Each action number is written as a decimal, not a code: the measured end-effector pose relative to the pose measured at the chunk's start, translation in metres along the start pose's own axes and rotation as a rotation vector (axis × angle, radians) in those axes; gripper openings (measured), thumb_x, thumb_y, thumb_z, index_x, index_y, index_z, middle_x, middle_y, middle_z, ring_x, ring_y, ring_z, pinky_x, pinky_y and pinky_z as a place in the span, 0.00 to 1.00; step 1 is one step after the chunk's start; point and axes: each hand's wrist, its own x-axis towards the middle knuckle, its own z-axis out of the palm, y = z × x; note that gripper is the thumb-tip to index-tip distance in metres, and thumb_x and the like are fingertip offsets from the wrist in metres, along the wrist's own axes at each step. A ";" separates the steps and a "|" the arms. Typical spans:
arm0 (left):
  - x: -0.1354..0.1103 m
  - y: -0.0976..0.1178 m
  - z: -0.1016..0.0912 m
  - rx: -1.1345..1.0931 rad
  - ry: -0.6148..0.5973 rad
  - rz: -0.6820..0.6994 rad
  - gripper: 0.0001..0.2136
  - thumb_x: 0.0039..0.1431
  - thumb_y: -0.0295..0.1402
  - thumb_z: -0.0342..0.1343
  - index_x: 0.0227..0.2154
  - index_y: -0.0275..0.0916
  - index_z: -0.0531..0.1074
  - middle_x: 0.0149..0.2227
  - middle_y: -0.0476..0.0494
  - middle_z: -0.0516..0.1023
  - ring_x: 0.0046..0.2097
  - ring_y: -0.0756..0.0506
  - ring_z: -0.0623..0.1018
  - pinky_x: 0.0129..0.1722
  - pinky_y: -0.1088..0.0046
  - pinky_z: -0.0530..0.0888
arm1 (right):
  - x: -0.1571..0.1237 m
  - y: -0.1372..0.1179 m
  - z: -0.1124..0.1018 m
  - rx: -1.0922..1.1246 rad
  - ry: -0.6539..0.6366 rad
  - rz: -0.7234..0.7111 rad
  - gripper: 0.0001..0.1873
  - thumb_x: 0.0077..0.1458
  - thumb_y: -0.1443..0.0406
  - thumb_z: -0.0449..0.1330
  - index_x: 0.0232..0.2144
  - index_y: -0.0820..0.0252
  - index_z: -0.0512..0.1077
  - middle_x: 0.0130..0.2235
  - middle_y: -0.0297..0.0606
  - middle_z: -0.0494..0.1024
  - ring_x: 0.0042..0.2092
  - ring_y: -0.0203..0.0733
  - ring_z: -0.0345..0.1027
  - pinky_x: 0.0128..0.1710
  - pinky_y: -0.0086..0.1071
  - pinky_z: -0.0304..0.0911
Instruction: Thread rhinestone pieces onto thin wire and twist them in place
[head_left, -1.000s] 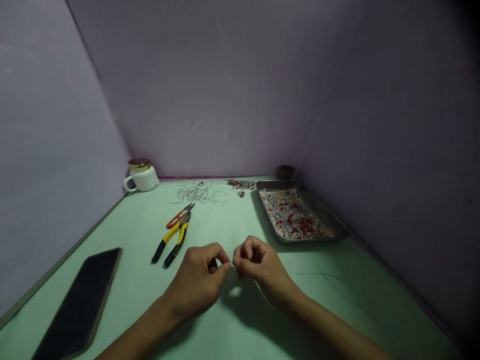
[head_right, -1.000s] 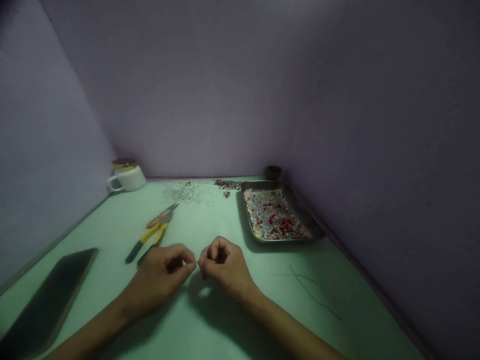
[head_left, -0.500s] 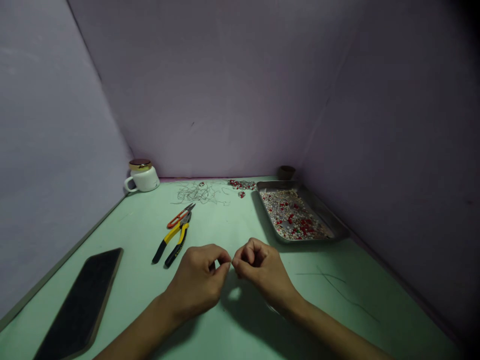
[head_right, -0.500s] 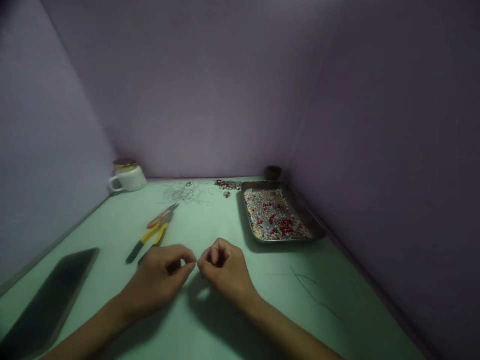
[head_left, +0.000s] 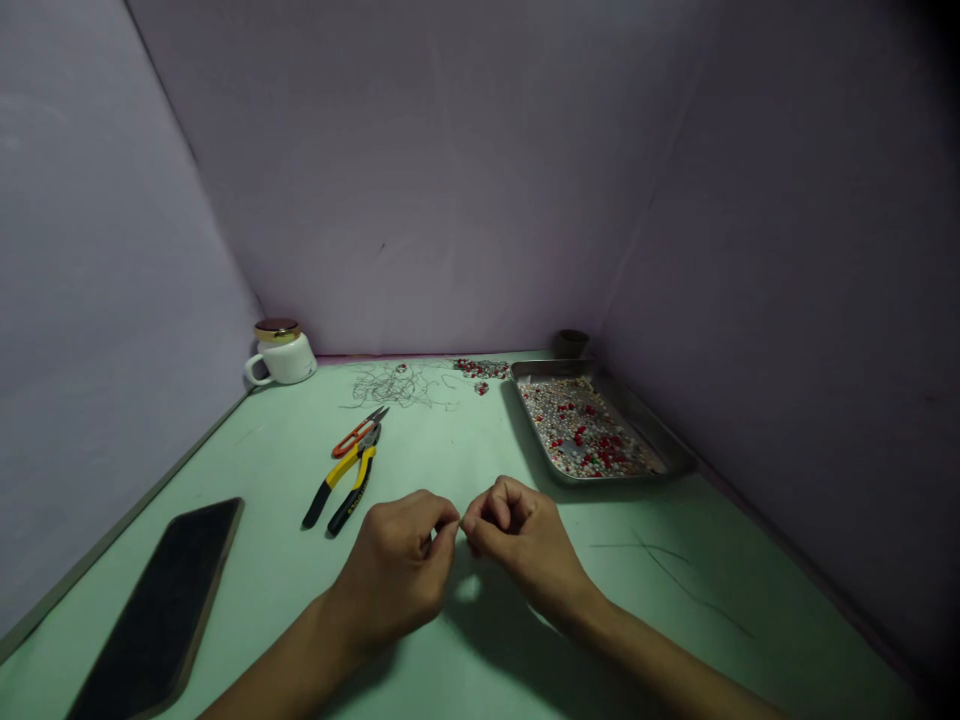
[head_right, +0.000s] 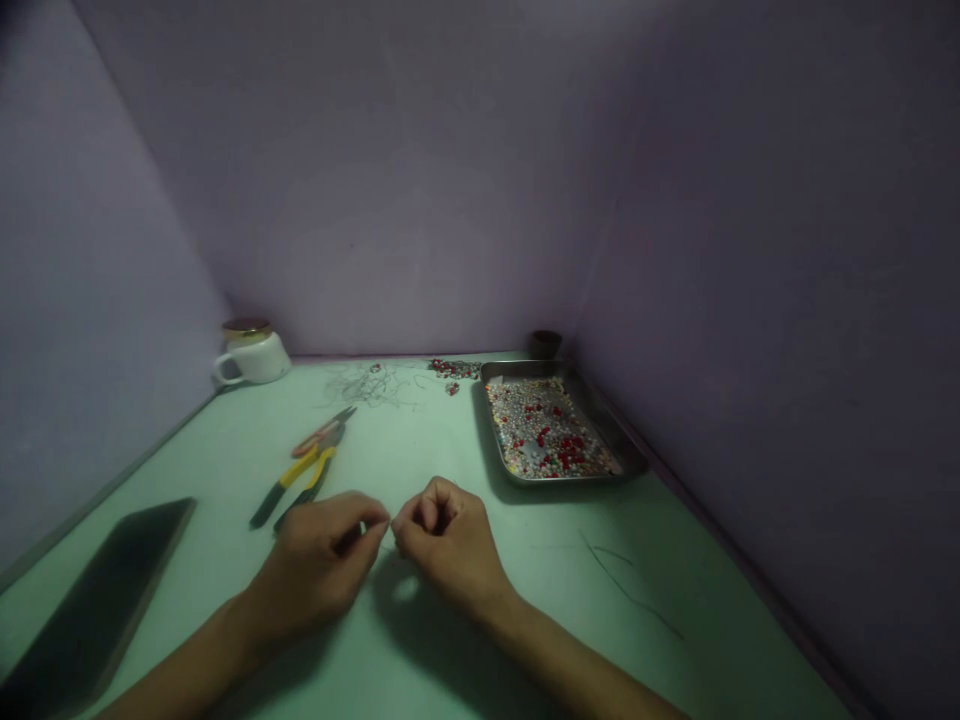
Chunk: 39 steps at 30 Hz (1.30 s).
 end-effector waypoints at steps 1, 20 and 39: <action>-0.001 0.001 0.001 0.012 0.009 -0.012 0.07 0.52 0.24 0.47 0.23 0.36 0.69 0.20 0.48 0.70 0.21 0.52 0.66 0.21 0.76 0.63 | -0.001 0.000 0.000 -0.008 0.005 -0.008 0.17 0.40 0.72 0.58 0.16 0.57 0.51 0.21 0.30 0.70 0.22 0.31 0.59 0.23 0.27 0.55; 0.002 0.007 0.002 -0.020 -0.044 -0.166 0.08 0.49 0.26 0.47 0.20 0.36 0.68 0.17 0.51 0.64 0.19 0.53 0.62 0.20 0.77 0.59 | -0.002 -0.003 -0.005 -0.280 -0.042 -0.143 0.16 0.43 0.71 0.57 0.17 0.57 0.52 0.23 0.33 0.70 0.26 0.34 0.60 0.26 0.29 0.56; 0.016 0.009 -0.002 -0.330 -0.088 -0.624 0.06 0.47 0.33 0.52 0.21 0.37 0.70 0.21 0.49 0.71 0.27 0.49 0.69 0.21 0.78 0.62 | 0.007 -0.002 -0.007 -0.087 -0.093 0.117 0.08 0.42 0.62 0.62 0.22 0.62 0.68 0.19 0.29 0.67 0.18 0.28 0.56 0.18 0.26 0.54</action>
